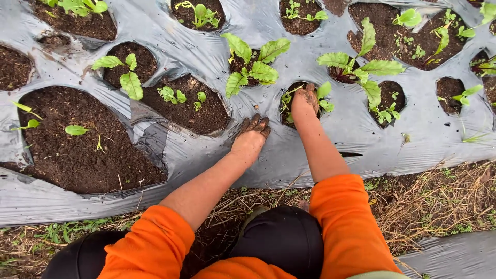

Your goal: The person kneels on the ground and weeds around small plants growing through holes in a black plastic sheet. They pull out small unwanted plants by hand and discard them to the side.

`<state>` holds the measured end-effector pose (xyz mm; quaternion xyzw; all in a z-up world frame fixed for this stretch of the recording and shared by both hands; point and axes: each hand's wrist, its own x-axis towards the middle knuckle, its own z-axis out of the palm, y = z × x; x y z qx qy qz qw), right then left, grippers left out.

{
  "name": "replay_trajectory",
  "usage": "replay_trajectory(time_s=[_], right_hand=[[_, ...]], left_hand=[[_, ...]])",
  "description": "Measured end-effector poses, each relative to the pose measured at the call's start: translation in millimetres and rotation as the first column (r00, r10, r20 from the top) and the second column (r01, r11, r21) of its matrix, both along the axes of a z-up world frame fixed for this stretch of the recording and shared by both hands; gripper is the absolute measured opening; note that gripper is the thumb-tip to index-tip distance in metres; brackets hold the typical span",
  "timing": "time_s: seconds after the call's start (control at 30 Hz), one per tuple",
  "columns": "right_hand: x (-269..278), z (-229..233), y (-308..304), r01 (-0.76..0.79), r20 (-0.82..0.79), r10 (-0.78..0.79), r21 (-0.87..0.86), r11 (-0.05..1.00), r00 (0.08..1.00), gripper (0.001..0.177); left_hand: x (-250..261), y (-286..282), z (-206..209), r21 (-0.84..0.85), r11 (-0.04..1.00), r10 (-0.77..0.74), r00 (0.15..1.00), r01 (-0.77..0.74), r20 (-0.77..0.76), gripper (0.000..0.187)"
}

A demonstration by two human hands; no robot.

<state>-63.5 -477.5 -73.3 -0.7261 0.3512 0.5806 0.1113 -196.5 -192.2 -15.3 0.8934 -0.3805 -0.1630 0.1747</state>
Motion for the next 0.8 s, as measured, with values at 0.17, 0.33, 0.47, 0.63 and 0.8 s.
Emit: replay_trajectory(time_s=[0.17, 0.33, 0.47, 0.63, 0.8], right_hand=[[-71.2, -6.0, -27.8, -0.269, 0.781, 0.530, -0.460, 0.846, 0.332, 0.028], [-166.4, 127.3, -33.0, -0.191, 0.733, 0.589, -0.559, 0.807, 0.341, 0.014], [-271.3, 49.0, -122.7, -0.197, 0.485, 0.505, -0.552, 0.810, 0.714, 0.041], [-313.4, 74.5, -79.5, -0.157, 0.608, 0.531, -0.559, 0.814, 0.590, 0.030], [-332.6, 7.1, -85.0, 0.012, 0.622, 0.369, -0.520, 0.854, 0.691, 0.035]], left_hand=[[-3.4, 0.4, -10.2, -0.047, 0.999, 0.019, 0.997, -0.016, 0.070, 0.053], [-5.0, 1.6, -13.4, -0.036, 0.999, 0.012, 0.993, -0.008, 0.116, 0.050], [-6.2, -0.2, -13.2, -0.023, 1.000, 0.016, 0.995, -0.014, 0.098, 0.050], [-7.1, 0.9, -17.3, -0.021, 1.000, 0.006, 0.992, -0.003, 0.124, 0.050], [-9.4, 0.8, -18.6, -0.053, 0.999, 0.002, 0.986, 0.007, 0.167, 0.048]])
